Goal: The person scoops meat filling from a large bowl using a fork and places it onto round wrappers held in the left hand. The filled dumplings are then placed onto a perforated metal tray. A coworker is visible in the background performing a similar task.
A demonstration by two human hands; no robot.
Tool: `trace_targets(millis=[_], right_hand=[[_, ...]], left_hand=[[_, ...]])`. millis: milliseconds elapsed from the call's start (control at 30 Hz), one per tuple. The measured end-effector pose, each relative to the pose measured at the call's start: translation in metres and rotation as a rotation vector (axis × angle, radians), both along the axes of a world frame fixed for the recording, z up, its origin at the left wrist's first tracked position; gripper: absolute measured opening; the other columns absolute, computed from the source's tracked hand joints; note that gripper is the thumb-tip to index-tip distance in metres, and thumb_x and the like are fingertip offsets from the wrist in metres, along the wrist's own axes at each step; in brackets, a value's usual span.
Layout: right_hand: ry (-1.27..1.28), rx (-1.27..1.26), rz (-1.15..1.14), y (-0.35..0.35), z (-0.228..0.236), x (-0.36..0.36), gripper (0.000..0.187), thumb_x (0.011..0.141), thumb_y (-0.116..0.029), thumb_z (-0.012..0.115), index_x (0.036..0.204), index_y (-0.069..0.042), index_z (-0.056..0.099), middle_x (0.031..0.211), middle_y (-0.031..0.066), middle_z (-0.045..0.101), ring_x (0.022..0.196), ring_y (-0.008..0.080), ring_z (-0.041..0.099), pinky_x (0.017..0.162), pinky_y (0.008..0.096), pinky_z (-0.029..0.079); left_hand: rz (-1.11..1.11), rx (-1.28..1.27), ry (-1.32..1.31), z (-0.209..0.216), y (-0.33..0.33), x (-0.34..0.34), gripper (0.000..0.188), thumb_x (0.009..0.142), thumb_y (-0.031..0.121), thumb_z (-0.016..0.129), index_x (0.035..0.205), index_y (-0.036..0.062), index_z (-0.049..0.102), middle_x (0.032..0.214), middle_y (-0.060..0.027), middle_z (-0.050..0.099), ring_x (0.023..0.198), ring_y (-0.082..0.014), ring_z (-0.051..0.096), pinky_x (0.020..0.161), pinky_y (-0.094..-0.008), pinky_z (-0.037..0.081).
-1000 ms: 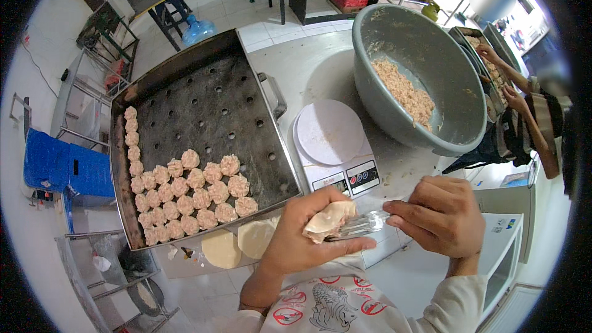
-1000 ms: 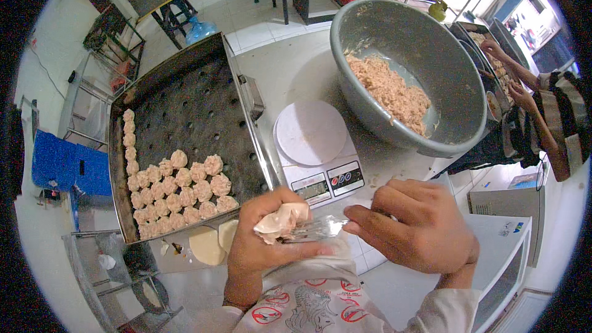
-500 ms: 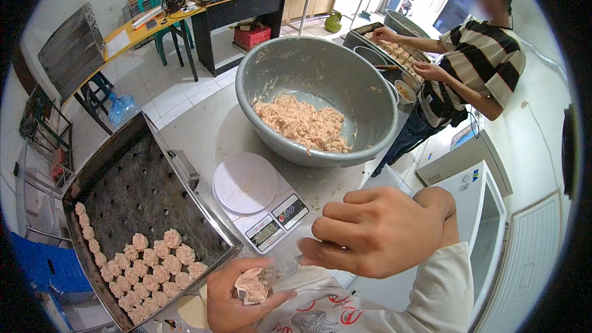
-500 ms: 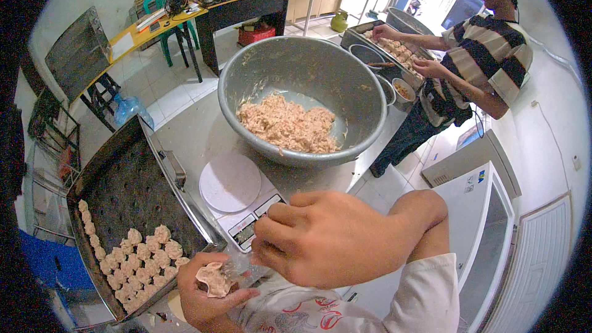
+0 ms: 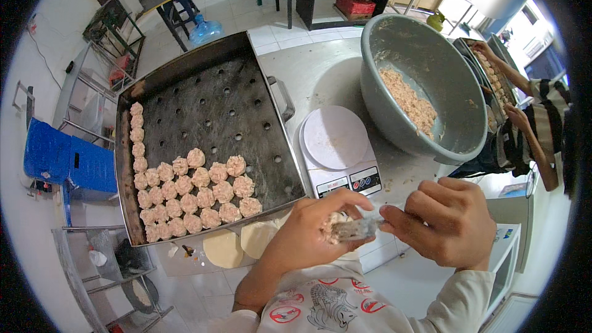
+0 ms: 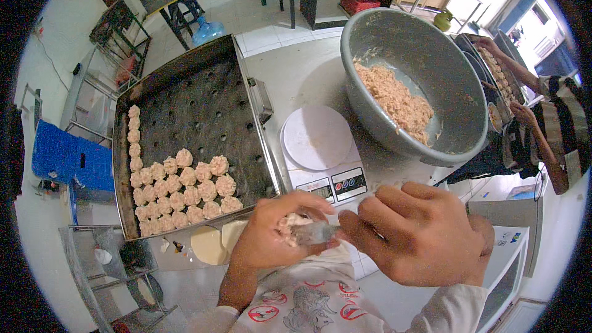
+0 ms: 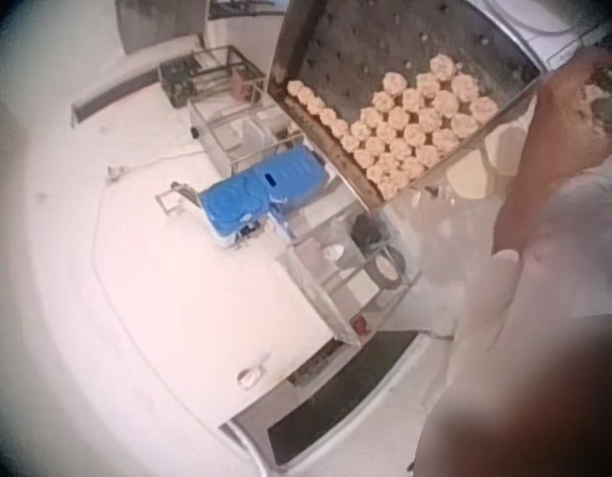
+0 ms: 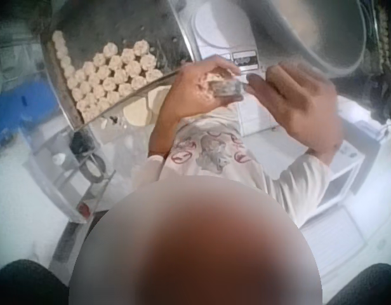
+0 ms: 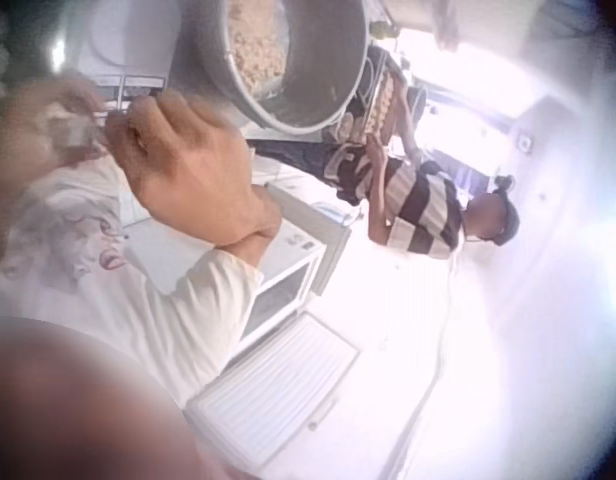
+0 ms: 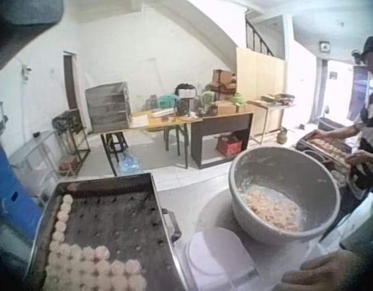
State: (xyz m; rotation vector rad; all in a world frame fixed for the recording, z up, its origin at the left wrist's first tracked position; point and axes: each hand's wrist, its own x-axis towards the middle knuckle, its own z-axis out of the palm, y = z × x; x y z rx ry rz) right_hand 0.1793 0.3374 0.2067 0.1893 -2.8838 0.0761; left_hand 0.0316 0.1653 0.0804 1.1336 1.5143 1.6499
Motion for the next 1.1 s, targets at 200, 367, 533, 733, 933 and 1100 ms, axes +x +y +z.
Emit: trace_targets(millis=[200,367,533,733,933,1100], right_hand=[[-0.036,-0.002,-0.033,0.005,0.002,-0.008,0.026,0.072,-0.029,0.092,0.089,-0.012,0.083,0.065,-0.0045,0.049,0.057,0.0121,0.053,0.048,0.0347,0.038],[0.022,-0.084,-0.081,0.009,-0.005,-0.007,0.025,0.073,-0.027,0.091,0.092,-0.013,0.084,0.066,-0.0043,0.049,0.057,0.0127,0.053,0.049,0.0348,0.039],[0.071,0.007,-0.114,0.002,-0.002,-0.002,0.029,0.074,-0.025,0.091,0.099,-0.013,0.084,0.067,-0.0044,0.049,0.058,0.0130,0.053,0.048,0.0346,0.038],[-0.002,0.093,-0.047,-0.002,0.010,-0.011,0.032,0.076,-0.019,0.089,0.105,-0.006,0.081,0.072,-0.0021,0.050,0.061,0.0136,0.056,0.049,0.0333,0.040],[0.001,0.141,0.056,-0.001,0.014,-0.016,0.030,0.081,-0.017,0.087,0.106,-0.002,0.080,0.078,-0.0005,0.053,0.068,0.0145,0.059,0.051,0.0306,0.043],[-0.170,0.180,0.012,-0.009,0.016,-0.013,0.027,0.083,-0.019,0.087,0.103,-0.003,0.079,0.079,-0.0007,0.053,0.070,0.0147,0.061,0.052,0.0316,0.044]], left_hand=[[-0.144,-0.111,-0.219,0.001,0.000,-0.012,0.046,0.073,0.012,0.101,0.108,0.0021,0.074,0.098,-0.0062,0.080,0.087,-0.0127,0.077,0.076,-0.0288,0.059],[-0.088,-0.048,-0.091,0.009,-0.011,-0.008,0.037,0.082,0.016,0.096,0.110,0.0031,0.074,0.094,-0.0088,0.078,0.079,-0.0115,0.072,0.072,-0.0322,0.058],[0.024,0.108,-0.002,-0.007,0.012,-0.012,0.031,0.073,0.008,0.099,0.090,0.0036,0.074,0.081,-0.0041,0.072,0.070,-0.0149,0.066,0.069,-0.0298,0.054],[0.003,-0.003,-0.041,-0.014,0.010,-0.009,0.025,0.078,0.003,0.092,0.086,0.0003,0.068,0.083,-0.0061,0.068,0.073,-0.0109,0.063,0.067,-0.0284,0.050],[-0.037,0.149,-0.116,-0.022,0.013,-0.012,0.021,0.078,-0.001,0.088,0.087,-0.0001,0.069,0.081,-0.0046,0.067,0.072,-0.0086,0.061,0.065,-0.0281,0.049],[-0.018,0.009,-0.153,-0.018,0.005,-0.011,0.022,0.082,0.003,0.090,0.088,0.0000,0.069,0.082,-0.0026,0.068,0.077,-0.0071,0.062,0.067,-0.0280,0.051]])
